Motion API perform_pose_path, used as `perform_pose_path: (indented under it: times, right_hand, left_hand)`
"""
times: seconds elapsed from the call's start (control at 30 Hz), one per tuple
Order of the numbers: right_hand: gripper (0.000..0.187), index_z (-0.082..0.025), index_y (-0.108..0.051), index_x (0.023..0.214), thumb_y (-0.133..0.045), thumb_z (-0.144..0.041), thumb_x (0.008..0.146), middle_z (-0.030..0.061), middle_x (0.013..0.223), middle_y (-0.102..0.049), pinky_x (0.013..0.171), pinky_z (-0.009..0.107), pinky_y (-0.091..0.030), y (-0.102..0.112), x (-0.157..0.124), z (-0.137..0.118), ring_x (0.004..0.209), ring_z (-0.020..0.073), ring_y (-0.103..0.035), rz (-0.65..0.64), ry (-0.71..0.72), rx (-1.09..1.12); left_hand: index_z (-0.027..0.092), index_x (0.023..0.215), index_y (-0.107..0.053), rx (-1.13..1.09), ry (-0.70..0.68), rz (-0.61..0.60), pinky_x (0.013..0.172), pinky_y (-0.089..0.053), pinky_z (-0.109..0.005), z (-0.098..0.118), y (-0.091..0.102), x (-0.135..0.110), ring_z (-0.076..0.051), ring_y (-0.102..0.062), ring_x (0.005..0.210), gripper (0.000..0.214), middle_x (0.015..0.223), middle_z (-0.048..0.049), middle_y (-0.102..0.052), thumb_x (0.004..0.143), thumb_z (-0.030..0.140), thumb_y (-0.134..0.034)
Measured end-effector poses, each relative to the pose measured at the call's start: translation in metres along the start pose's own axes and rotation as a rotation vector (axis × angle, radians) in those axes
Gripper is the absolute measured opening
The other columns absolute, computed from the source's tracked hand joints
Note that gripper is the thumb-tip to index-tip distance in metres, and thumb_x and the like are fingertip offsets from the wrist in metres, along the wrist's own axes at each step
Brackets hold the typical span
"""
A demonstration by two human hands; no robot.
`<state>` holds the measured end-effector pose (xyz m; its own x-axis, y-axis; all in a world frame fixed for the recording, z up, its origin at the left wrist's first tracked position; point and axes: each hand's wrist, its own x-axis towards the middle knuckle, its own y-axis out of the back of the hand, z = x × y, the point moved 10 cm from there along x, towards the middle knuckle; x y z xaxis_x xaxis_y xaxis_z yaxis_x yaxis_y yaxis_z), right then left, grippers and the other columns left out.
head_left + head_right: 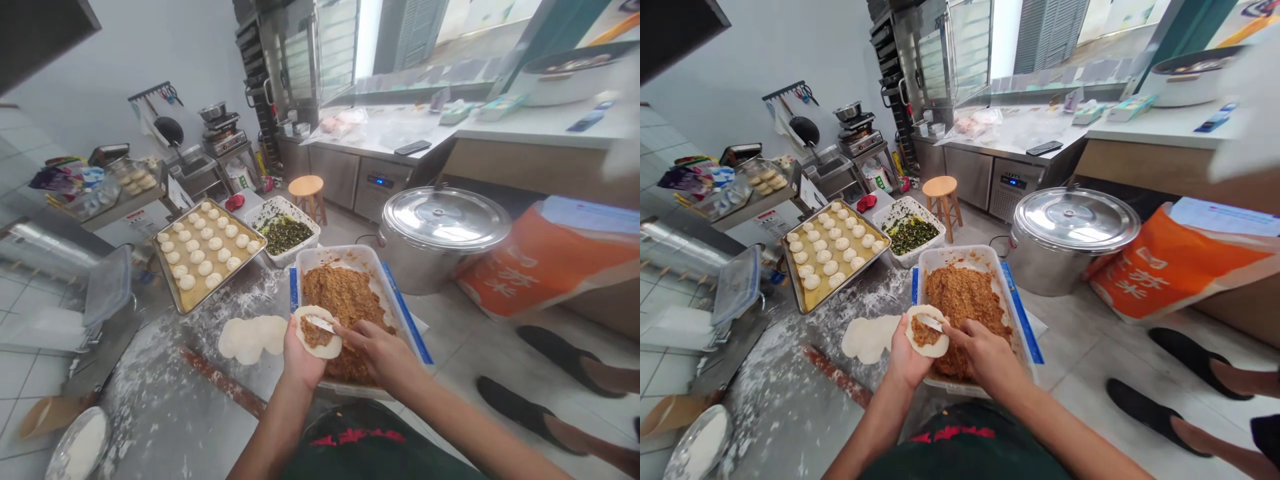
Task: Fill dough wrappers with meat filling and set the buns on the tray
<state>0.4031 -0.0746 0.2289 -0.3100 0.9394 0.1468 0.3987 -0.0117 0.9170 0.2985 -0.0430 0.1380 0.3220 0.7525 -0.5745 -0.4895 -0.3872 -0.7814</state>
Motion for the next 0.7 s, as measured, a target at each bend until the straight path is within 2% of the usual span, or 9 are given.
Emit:
perform_pose_path:
  times: [0.1,0.2,0.33,0.47,0.6,0.7]
  right_hand:
    - [0.049,-0.029,-0.054,0.116,-0.041,-0.006,0.075,0.0035,0.08,-0.054,0.062,0.023,-0.04,-0.002,0.001,-0.001,0.073,0.0144,-0.052,-0.029,0.023,-0.029]
    - [0.049,-0.03,-0.055,0.115,-0.041,-0.005,0.075,0.0038,0.083,-0.055,0.066,0.023,-0.04,0.002,0.0,-0.005,0.076,0.0145,-0.052,-0.004,0.049,-0.011]
    - [0.054,-0.028,-0.053,0.117,-0.043,-0.003,0.071,0.0037,0.082,-0.054,0.064,0.022,-0.039,0.002,-0.001,-0.009,0.075,0.0142,-0.052,-0.008,0.076,-0.002]
    - [0.048,-0.03,-0.055,0.115,-0.042,-0.007,0.075,0.0033,0.079,-0.054,0.062,0.022,-0.039,0.006,-0.003,-0.007,0.073,0.0137,-0.051,0.002,0.074,0.007]
    - [0.051,-0.028,-0.051,0.119,-0.039,-0.005,0.076,0.0055,0.085,-0.055,0.064,0.023,-0.039,0.011,-0.008,-0.018,0.076,0.0147,-0.05,0.069,0.174,0.011]
    - [0.049,-0.027,-0.053,0.117,-0.041,-0.005,0.075,0.005,0.081,-0.054,0.061,0.023,-0.038,0.007,-0.009,-0.018,0.073,0.0145,-0.049,0.045,0.182,-0.015]
  left_hand:
    - [0.011,0.088,-0.063,0.024,-0.03,0.023,0.083,-0.044,-0.04,0.005,0.0,-0.001,-0.025,-0.059,0.089,0.041,0.088,-0.0136,-0.065,0.079,0.044,-0.04]
    - [0.012,0.087,-0.063,0.065,-0.064,0.062,0.082,-0.044,-0.038,0.009,0.004,-0.002,-0.023,-0.059,0.086,0.04,0.086,-0.0119,-0.065,0.079,0.044,-0.041]
    - [0.015,0.087,-0.063,0.075,-0.05,0.061,0.082,-0.043,-0.04,0.005,0.003,-0.003,-0.021,-0.06,0.081,0.037,0.086,-0.0095,-0.064,0.079,0.044,-0.042]
    - [0.014,0.083,-0.064,0.063,-0.049,0.099,0.082,-0.044,-0.039,0.005,0.007,-0.004,-0.022,-0.06,0.081,0.037,0.083,-0.0099,-0.065,0.079,0.043,-0.041]
    - [0.013,0.081,-0.065,0.045,0.004,0.08,0.081,-0.044,-0.041,0.0,0.004,-0.005,-0.023,-0.06,0.083,0.041,0.084,-0.0116,-0.065,0.079,0.044,-0.039]
    - [0.013,0.079,-0.065,0.029,-0.023,0.105,0.082,-0.044,-0.042,0.002,0.009,-0.006,-0.024,-0.06,0.083,0.04,0.083,-0.0118,-0.065,0.08,0.04,-0.036]
